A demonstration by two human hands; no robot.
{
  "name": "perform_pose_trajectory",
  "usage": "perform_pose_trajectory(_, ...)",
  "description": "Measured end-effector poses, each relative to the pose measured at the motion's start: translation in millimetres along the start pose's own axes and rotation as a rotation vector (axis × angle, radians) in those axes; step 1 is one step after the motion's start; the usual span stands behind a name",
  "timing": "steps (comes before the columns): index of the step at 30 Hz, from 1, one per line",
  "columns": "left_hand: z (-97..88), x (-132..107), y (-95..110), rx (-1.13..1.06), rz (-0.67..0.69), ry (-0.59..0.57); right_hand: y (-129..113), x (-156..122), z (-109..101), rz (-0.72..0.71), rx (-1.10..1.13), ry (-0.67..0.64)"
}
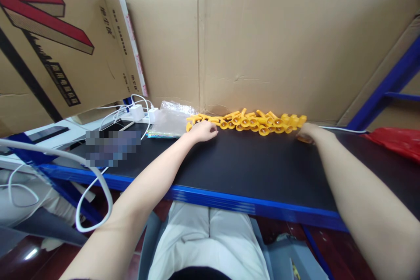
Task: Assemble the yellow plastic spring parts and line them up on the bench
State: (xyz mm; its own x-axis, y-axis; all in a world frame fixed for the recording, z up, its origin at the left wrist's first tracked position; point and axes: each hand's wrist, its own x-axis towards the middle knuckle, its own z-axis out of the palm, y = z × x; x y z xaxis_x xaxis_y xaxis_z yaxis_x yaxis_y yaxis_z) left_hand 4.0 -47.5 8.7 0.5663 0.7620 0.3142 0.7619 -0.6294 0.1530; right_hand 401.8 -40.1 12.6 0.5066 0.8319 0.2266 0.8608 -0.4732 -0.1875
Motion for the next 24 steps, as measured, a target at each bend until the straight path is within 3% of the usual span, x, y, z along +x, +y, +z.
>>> perform_pose_trajectory(3, -1.5, -0.4, -1.5, 0.056, -0.036, 0.049, -11.6, -12.8, -14.4, 0.015, -0.117, -0.390)
perform_pose_trajectory(5, -2.8, -1.8, -4.0, 0.098, -0.092, 0.066, -19.7, -19.9, -22.7, -0.008, -0.212, -0.518)
perform_pose_trajectory(7, -4.4, -3.8, -6.8, 0.153, -0.171, 0.043, -28.7, -26.4, -27.8, -0.040, -0.275, -0.562)
perform_pose_trajectory(10, -6.7, -6.8, -10.1, 0.222, -0.286, -0.080, -45.8, -38.1, -30.5, -0.133, -0.312, -0.589)
perform_pose_trajectory(13, -7.7, -7.9, -12.6, 0.232, -0.320, -0.173, -67.2, -55.9, -31.1, -0.276, -0.298, -0.642)
perform_pose_trajectory(15, -7.1, -7.5, -15.1, 0.231, -0.306, -0.167, -81.6, -71.1, -31.4, -0.380, -0.282, -0.638)
perform_pose_trajectory(19, -3.5, -6.0, -22.1, 0.228, -0.267, -0.110, -102.3, -101.1, -30.2, -0.569, -0.210, -0.503)
perform_pose_trajectory(24, 1.1, -6.0, -28.1, 0.255, -0.354, -0.001, -105.5, -117.8, -18.2, -0.699, 0.110, -0.298)
